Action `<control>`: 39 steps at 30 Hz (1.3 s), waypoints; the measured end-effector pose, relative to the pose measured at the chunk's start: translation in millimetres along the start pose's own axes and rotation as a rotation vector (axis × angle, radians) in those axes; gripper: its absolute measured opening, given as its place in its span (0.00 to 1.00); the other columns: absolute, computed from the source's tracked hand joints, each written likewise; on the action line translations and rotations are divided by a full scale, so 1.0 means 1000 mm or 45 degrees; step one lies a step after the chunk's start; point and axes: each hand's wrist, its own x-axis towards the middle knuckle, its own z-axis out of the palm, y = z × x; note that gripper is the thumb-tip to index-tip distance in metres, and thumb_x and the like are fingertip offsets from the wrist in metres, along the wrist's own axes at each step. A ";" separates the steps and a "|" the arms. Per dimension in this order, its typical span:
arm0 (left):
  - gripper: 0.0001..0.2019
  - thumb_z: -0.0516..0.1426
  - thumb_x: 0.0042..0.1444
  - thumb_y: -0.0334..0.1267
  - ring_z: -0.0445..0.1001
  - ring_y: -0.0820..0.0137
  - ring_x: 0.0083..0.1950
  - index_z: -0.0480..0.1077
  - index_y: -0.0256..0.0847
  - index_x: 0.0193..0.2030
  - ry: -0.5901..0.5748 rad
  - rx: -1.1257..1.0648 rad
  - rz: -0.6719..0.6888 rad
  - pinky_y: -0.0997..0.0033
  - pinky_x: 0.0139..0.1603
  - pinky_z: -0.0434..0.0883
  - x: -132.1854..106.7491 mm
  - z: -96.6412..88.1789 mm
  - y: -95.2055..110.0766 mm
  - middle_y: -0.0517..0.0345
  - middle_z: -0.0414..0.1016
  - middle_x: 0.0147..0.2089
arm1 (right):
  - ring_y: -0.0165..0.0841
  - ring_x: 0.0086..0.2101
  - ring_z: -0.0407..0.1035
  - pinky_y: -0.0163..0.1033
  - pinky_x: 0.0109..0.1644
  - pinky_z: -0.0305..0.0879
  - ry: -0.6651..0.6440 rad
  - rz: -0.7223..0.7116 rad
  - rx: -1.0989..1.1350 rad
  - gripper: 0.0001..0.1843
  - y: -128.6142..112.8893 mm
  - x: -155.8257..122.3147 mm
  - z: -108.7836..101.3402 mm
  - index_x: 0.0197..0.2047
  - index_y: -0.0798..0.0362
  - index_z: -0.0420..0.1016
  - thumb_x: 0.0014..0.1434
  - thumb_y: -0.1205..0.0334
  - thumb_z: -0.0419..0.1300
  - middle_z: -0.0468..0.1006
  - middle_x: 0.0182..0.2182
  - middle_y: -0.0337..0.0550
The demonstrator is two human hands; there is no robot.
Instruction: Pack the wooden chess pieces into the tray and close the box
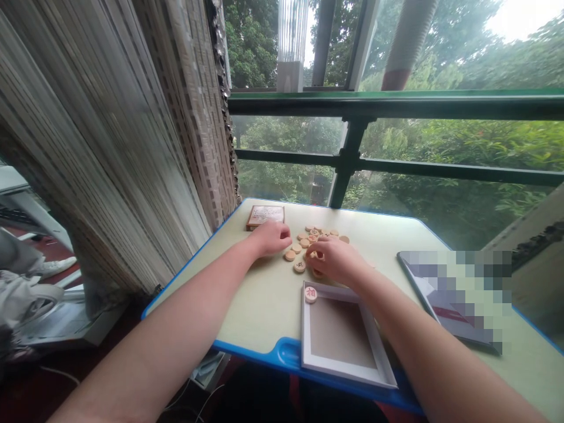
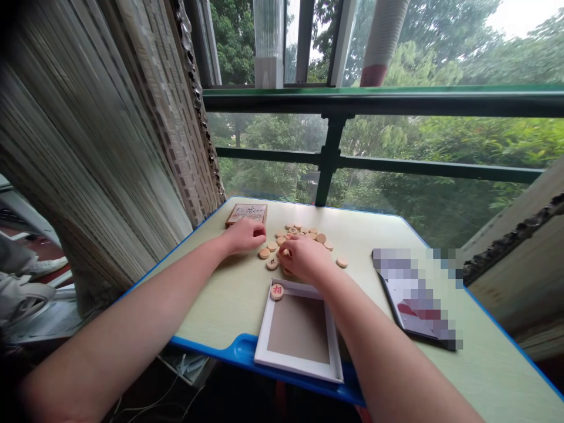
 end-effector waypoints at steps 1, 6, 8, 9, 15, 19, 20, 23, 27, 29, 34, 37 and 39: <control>0.09 0.52 0.46 0.37 0.67 0.73 0.27 0.73 0.38 0.27 -0.012 -0.001 -0.010 0.74 0.28 0.60 0.000 0.000 0.001 0.58 0.74 0.26 | 0.33 0.35 0.68 0.34 0.31 0.55 -0.002 0.015 -0.008 0.11 0.000 0.000 -0.001 0.38 0.47 0.77 0.56 0.55 0.56 0.77 0.39 0.42; 0.10 0.52 0.46 0.37 0.67 0.72 0.27 0.73 0.38 0.27 -0.048 -0.002 -0.044 0.74 0.28 0.61 -0.002 0.000 0.004 0.58 0.74 0.26 | 0.33 0.34 0.68 0.34 0.33 0.57 -0.025 -0.003 -0.022 0.10 0.000 0.002 -0.007 0.34 0.49 0.78 0.55 0.56 0.57 0.78 0.35 0.42; 0.10 0.51 0.46 0.37 0.67 0.72 0.28 0.73 0.38 0.27 -0.046 0.000 -0.045 0.74 0.28 0.61 -0.002 0.000 0.004 0.58 0.75 0.27 | 0.33 0.34 0.68 0.34 0.35 0.57 -0.021 -0.038 -0.030 0.11 0.003 0.003 -0.006 0.34 0.50 0.78 0.55 0.56 0.57 0.78 0.34 0.43; 0.10 0.51 0.46 0.37 0.67 0.72 0.28 0.73 0.38 0.27 -0.044 0.002 -0.044 0.74 0.28 0.61 -0.002 0.000 0.003 0.58 0.75 0.27 | 0.34 0.34 0.68 0.35 0.35 0.57 -0.005 -0.048 -0.035 0.11 0.005 0.004 -0.005 0.34 0.50 0.78 0.55 0.55 0.57 0.78 0.34 0.44; 0.10 0.51 0.45 0.37 0.68 0.71 0.29 0.73 0.39 0.27 -0.042 -0.009 -0.044 0.74 0.29 0.61 -0.001 0.000 0.001 0.58 0.75 0.27 | 0.33 0.35 0.67 0.34 0.34 0.57 0.040 -0.051 0.000 0.13 0.013 0.006 0.001 0.33 0.50 0.78 0.54 0.53 0.56 0.78 0.34 0.44; 0.10 0.51 0.45 0.37 0.69 0.71 0.29 0.73 0.39 0.27 -0.052 -0.013 -0.047 0.73 0.30 0.62 -0.001 0.001 -0.001 0.58 0.75 0.28 | 0.31 0.29 0.65 0.34 0.31 0.54 0.003 -0.078 -0.001 0.17 0.012 0.007 -0.002 0.25 0.53 0.76 0.57 0.54 0.53 0.77 0.27 0.44; 0.10 0.51 0.46 0.37 0.69 0.71 0.29 0.73 0.39 0.27 -0.052 -0.016 -0.048 0.73 0.30 0.63 -0.001 0.001 -0.001 0.58 0.75 0.28 | 0.30 0.27 0.64 0.34 0.30 0.54 -0.001 -0.079 0.004 0.18 0.012 0.007 -0.003 0.24 0.54 0.75 0.57 0.55 0.52 0.76 0.25 0.44; 0.10 0.51 0.46 0.38 0.69 0.71 0.30 0.73 0.39 0.28 -0.043 -0.020 -0.053 0.73 0.31 0.63 -0.001 0.001 -0.003 0.58 0.75 0.28 | 0.29 0.26 0.63 0.34 0.29 0.52 -0.002 -0.056 0.037 0.20 0.011 0.006 -0.002 0.21 0.54 0.72 0.59 0.56 0.49 0.75 0.23 0.43; 0.11 0.51 0.46 0.37 0.70 0.70 0.30 0.73 0.39 0.28 -0.046 0.007 -0.060 0.73 0.31 0.63 -0.001 0.000 -0.001 0.57 0.75 0.29 | 0.31 0.29 0.64 0.34 0.31 0.53 0.029 -0.062 -0.013 0.19 0.014 0.006 0.000 0.23 0.54 0.72 0.59 0.55 0.49 0.76 0.27 0.45; 0.11 0.50 0.47 0.37 0.70 0.70 0.31 0.73 0.39 0.28 -0.056 0.026 -0.056 0.73 0.31 0.62 -0.001 -0.001 0.000 0.57 0.75 0.29 | 0.31 0.31 0.65 0.33 0.33 0.54 0.062 -0.057 -0.031 0.19 0.016 0.005 -0.001 0.24 0.54 0.72 0.60 0.56 0.48 0.76 0.28 0.46; 0.10 0.51 0.47 0.36 0.70 0.70 0.32 0.73 0.39 0.29 -0.077 0.036 -0.052 0.73 0.32 0.63 0.000 -0.001 -0.001 0.57 0.76 0.30 | 0.32 0.32 0.67 0.33 0.30 0.55 0.008 0.114 -0.042 0.11 0.018 0.002 -0.009 0.30 0.52 0.76 0.54 0.59 0.53 0.77 0.31 0.45; 0.10 0.51 0.48 0.36 0.70 0.70 0.32 0.74 0.39 0.30 -0.082 0.039 -0.070 0.73 0.32 0.64 0.000 0.000 -0.002 0.57 0.76 0.31 | 0.33 0.31 0.68 0.33 0.28 0.55 -0.071 0.222 -0.024 0.11 0.017 0.001 -0.012 0.35 0.50 0.78 0.50 0.55 0.58 0.77 0.33 0.44; 0.10 0.51 0.48 0.37 0.70 0.70 0.32 0.74 0.39 0.30 -0.082 0.040 -0.080 0.73 0.32 0.64 0.000 0.000 -0.002 0.57 0.76 0.31 | 0.33 0.31 0.68 0.33 0.27 0.56 -0.086 0.255 -0.025 0.12 0.016 0.001 -0.012 0.36 0.49 0.78 0.50 0.54 0.59 0.78 0.33 0.44</control>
